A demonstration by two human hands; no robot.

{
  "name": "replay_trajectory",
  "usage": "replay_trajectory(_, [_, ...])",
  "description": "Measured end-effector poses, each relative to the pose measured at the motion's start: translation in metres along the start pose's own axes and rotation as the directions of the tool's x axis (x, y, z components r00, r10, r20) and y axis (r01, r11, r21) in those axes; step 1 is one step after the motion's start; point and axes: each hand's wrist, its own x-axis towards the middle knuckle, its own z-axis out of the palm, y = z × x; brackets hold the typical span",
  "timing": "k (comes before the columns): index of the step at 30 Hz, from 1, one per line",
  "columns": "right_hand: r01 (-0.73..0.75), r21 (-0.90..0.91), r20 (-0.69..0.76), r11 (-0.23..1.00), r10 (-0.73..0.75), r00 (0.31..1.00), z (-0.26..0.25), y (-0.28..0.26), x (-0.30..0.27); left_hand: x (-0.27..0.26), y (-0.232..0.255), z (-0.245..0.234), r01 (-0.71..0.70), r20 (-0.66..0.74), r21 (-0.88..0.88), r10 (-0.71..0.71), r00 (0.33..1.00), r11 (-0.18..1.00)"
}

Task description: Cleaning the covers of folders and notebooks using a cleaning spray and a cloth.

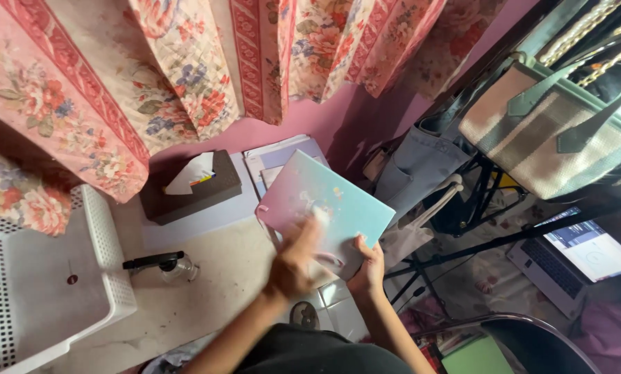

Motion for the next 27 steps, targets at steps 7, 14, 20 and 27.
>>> replay_trajectory(7, [-0.067, -0.062, -0.014, 0.996, 0.066, 0.998, 0.006, -0.005, -0.017, 0.044, 0.025, -0.043, -0.146, 0.262, -0.232, 0.207, 0.943, 0.962])
replay_trajectory(14, [-0.023, -0.041, 0.028, 0.999, 0.024, 0.999, -0.009, 0.004, -0.006, 0.045, -0.019, -0.022, 0.003, 0.216, 0.042, -0.012, 0.976, 0.999])
replay_trajectory(20, [-0.035, -0.025, 0.035, 0.999, 0.035, 0.999, -0.015, 0.003, 0.001, 0.008, 0.028, 0.016, -0.228, 0.275, -0.043, 0.231, 0.933, 0.973])
replay_trajectory(27, [-0.034, -0.075, 0.095, 0.997, 0.041, 0.995, -0.029, 0.006, 0.004, 0.076, -0.051, -0.029, 0.043, 0.304, 0.123, -0.079, 0.949, 0.991])
